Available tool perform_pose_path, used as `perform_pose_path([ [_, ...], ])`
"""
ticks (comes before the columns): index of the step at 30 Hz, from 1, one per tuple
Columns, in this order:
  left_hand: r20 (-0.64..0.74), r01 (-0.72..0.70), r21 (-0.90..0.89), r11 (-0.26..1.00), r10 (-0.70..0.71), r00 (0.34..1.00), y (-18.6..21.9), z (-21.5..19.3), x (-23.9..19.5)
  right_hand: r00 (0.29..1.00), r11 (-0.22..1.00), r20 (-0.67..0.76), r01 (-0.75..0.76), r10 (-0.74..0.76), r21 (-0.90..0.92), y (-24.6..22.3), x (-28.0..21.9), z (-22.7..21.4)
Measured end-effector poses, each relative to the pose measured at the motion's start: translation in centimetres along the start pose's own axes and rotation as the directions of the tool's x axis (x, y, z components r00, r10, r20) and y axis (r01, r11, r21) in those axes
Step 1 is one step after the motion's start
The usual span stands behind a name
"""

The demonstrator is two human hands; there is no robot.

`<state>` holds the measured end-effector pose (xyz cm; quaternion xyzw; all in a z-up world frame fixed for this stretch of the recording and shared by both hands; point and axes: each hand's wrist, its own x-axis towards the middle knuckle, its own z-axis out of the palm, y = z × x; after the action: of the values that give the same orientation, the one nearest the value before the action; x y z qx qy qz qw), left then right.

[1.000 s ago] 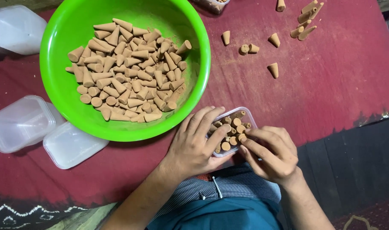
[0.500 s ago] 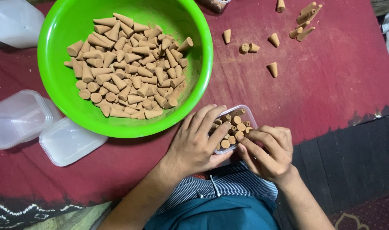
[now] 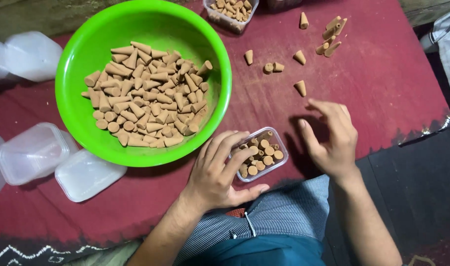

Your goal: The person is packing incense cones from a large green bowl into small clear plastic containers.

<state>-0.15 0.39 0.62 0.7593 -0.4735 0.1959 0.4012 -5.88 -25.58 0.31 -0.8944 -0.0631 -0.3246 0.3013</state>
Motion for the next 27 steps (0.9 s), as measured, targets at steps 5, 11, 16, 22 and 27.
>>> perform_pose_path([
  [5, -0.003, 0.007, -0.026, 1.0, -0.007, 1.0, -0.2, 0.2, 0.0, 0.996, 0.988, 0.082, -0.018, 0.031, -0.152, 2.3, 2.8, 0.1],
  [11, -0.019, 0.022, -0.067, 0.998, -0.023, 1.0, -0.7, 0.4, -0.3, 0.947, 0.897, 0.251, -0.077, 0.203, -0.436, 4.3, 4.2, 0.9],
  [16, -0.041, 0.045, -0.087, 0.995, -0.048, 0.998, -1.2, 0.8, -1.0, 0.978, 0.973, 0.174, -0.076, 0.115, -0.216, 5.6, 3.5, 1.5],
  [22, -0.085, 0.048, -0.103, 0.994, -0.056, 0.995, -1.5, 0.8, -0.9, 0.929, 0.862, 0.206, -0.363, 0.307, 0.355, 2.4, 4.3, -0.4],
  [27, -0.081, 0.071, -0.086, 0.994, -0.078, 0.994, -1.1, 0.4, -1.0, 0.95, 0.952, 0.212, -0.264, 0.229, 0.156, 2.6, 4.1, -0.1],
])
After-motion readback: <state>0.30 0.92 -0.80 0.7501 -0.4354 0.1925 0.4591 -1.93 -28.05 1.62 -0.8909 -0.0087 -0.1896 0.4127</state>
